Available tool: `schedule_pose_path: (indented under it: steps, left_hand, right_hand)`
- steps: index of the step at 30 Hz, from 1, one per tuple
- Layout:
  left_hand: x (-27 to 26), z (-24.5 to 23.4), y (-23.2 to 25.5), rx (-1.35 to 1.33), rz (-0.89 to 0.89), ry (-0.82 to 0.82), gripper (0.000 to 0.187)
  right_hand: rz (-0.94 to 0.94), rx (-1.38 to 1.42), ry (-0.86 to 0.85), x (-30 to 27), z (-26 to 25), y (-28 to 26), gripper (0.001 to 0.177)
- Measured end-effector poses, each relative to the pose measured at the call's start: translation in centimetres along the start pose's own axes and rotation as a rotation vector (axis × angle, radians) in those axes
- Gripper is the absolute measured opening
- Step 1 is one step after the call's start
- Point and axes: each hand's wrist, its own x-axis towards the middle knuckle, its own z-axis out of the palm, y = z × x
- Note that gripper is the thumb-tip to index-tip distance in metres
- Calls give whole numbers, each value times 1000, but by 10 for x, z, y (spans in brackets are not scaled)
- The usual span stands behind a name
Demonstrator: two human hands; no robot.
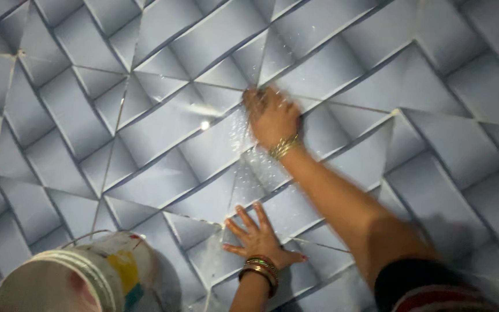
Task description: The person scrubs the tiled floor by hand using a small brush, dipping it into a bucket of soapy water and applying pressure to clean the grout lines and surface.
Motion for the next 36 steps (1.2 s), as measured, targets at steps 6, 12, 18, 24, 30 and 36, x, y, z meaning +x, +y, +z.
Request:
schedule_pose_path:
  steps: [6, 12, 18, 24, 30, 36]
  left_hand:
    - [22, -7, 9, -112, 108, 485, 125]
    - [102, -84, 39, -233, 85, 773, 95]
    - [129, -66, 35, -240, 128, 1022, 62]
    - [127, -67, 36, -240, 137, 982, 61]
    - [128, -65, 37, -287, 139, 966, 63]
    - [129, -70, 38, -307, 151, 965, 72]
  right_hand:
    - [-129, 230, -239, -41, -31, 56, 38]
    - [34, 20, -142, 2, -38, 76, 53]
    - [-237, 264, -334, 53, -16, 27, 41]
    - [-303, 42, -43, 78, 4, 9, 70]
    - [-448, 161, -96, 84, 17, 17, 70]
    - [-404, 125, -49, 73, 22, -39, 60]
